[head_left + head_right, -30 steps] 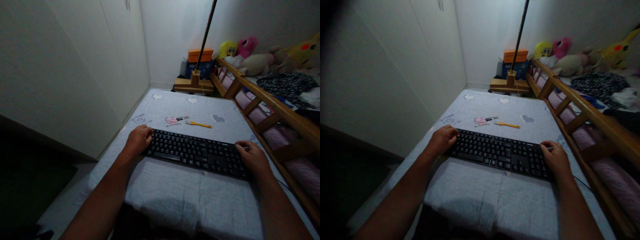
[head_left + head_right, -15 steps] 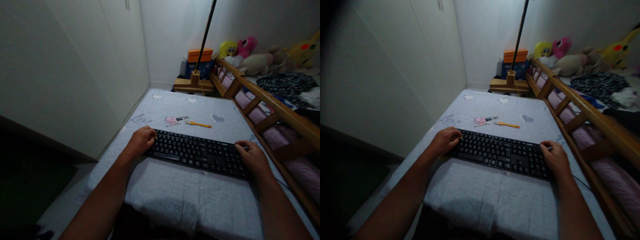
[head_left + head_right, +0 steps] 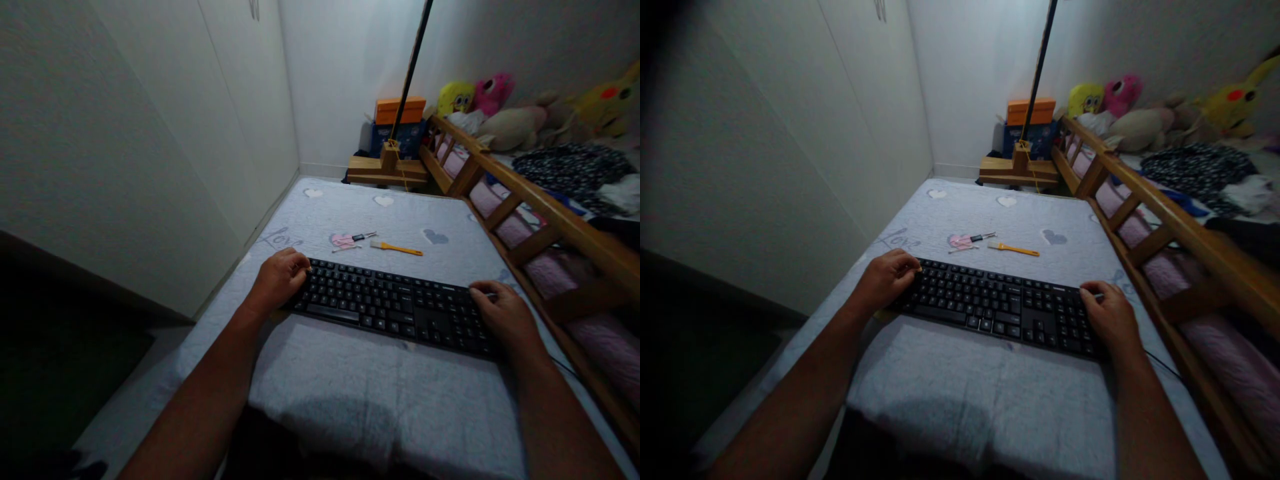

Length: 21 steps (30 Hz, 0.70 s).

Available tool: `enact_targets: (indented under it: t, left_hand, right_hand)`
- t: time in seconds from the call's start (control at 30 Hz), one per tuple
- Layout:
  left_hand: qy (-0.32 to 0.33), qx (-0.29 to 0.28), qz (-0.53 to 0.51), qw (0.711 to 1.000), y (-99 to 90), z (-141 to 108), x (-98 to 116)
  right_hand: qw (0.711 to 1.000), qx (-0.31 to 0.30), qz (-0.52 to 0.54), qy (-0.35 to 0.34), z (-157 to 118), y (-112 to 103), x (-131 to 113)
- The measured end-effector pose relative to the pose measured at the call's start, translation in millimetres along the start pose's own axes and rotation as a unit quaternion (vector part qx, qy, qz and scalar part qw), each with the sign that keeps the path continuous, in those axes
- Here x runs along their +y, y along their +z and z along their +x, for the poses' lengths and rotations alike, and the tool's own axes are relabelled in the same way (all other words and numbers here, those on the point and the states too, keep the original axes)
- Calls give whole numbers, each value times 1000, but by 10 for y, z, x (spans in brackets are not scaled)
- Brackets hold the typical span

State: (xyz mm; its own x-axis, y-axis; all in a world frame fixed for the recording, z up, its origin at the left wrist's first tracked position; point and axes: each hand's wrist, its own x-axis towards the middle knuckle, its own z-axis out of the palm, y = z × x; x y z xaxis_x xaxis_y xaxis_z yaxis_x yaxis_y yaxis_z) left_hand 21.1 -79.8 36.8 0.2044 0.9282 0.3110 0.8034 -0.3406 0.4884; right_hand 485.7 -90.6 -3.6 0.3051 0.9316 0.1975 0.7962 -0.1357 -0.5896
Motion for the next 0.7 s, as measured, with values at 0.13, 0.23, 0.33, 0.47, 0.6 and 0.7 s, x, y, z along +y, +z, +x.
enact_targets:
  t: [0.13,0.23,0.33,0.47,0.6,0.7]
  left_hand:
    - [-7,-2,11,1000,13,1,-16]
    - [-12,-3,24,1000,35,0,-26]
    - [-19,-6,27,999,54,2,-37]
    - [-16,-25,27,999,50,7,-39]
    - [-14,-39,28,999,37,10,-27]
    - [-15,-41,34,998,34,11,-11]
  right_hand:
    - [1000,1,-7,-1,-1,-4,-19]
    - [1000,3,-4,6,-9,-8,-47]
    - [1000,3,-1,6,-15,-17,-65]
    - [1000,7,2,-4,-10,-17,-59]
    - [1000,7,1,-6,-2,0,-26]
    - [1000,10,-2,-10,2,5,-6]
